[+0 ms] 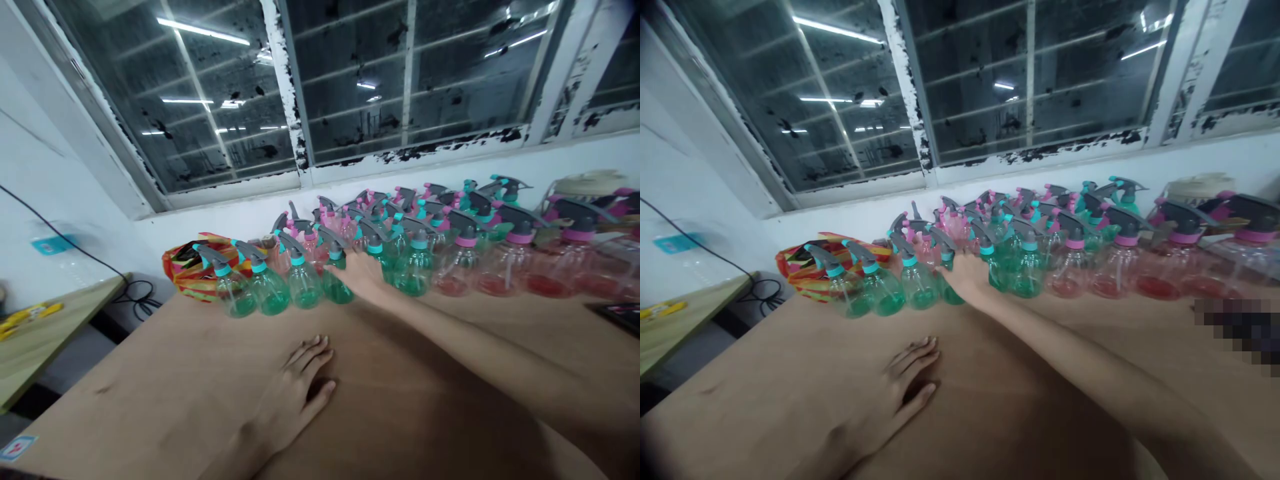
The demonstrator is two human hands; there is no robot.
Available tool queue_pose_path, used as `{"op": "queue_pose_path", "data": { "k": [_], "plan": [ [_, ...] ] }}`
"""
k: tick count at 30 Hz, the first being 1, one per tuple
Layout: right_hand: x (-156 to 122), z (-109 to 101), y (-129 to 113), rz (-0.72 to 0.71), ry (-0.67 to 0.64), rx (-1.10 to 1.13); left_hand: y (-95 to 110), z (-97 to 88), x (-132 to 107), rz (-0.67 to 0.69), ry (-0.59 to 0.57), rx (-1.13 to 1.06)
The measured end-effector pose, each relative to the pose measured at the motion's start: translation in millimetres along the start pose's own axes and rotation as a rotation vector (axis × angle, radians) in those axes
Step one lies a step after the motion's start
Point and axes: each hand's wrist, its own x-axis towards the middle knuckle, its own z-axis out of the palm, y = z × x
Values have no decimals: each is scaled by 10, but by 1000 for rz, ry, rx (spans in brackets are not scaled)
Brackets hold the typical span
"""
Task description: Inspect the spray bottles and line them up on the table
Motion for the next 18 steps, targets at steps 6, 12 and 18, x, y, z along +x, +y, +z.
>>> {"op": "queue_pose_path", "data": {
  "k": [6,12,18],
  "plan": [
    [-424,-294,112,-108,-25,-20,-28,85,-11,-113,38,-34],
    [-886,-696,386,-227,-35,-40,290,109,264,-202,98,-140],
    [-1159,-1158,843,-194,-56,98,724,327,770,-107,13,-396]
  ]
}}
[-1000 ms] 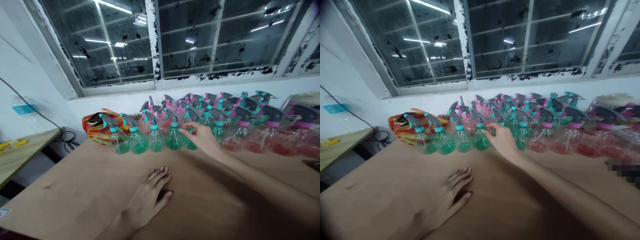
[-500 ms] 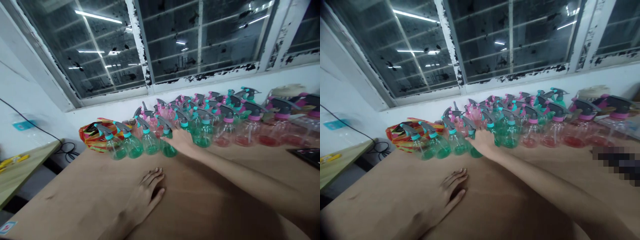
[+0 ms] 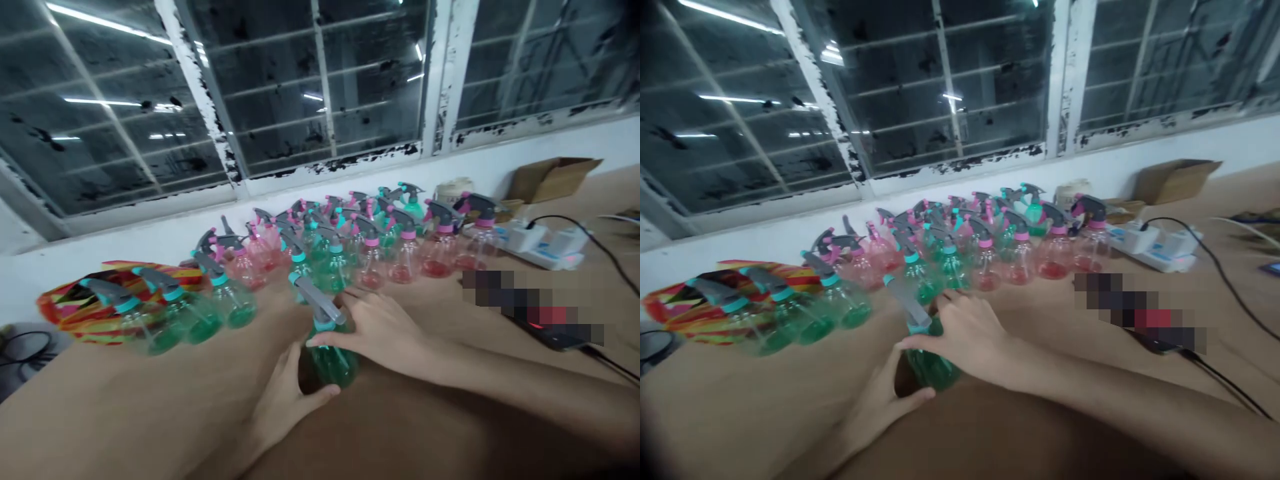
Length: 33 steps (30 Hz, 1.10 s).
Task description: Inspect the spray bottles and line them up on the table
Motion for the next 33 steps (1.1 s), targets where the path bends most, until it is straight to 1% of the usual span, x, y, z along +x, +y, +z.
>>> {"op": "queue_pose_path", "data": {
  "k": [3,5,7,9,12,14,16,20,23,26,28,30,33],
  "plan": [
    [-103,-166,235,62,-21,199,174,192,199,3,-48,-13],
    [-134,-222,370,97,-15,364,297,292,304,20,-56,-12],
    [-140,-236,463,104,19,491,415,365,384,52,-69,-21],
    [-127,-219,517,75,64,564,511,411,443,68,-90,-14],
    [-93,-157,552,19,89,679,564,433,498,73,-118,48],
    [-68,-108,564,0,92,755,520,421,514,99,-123,126],
    [-40,-69,574,-12,104,771,423,391,512,154,-127,223],
    [45,-45,602,-11,108,671,194,298,476,248,-145,353],
    [143,-47,646,-26,118,594,83,229,468,258,-158,394],
    [243,-25,707,-47,130,573,27,188,493,233,-173,405],
    [294,4,744,-21,127,565,8,181,510,226,-173,395],
    [326,35,774,5,119,550,-1,188,515,229,-161,379],
    [337,72,800,6,104,539,-5,207,509,239,-131,356]
  ]
}}
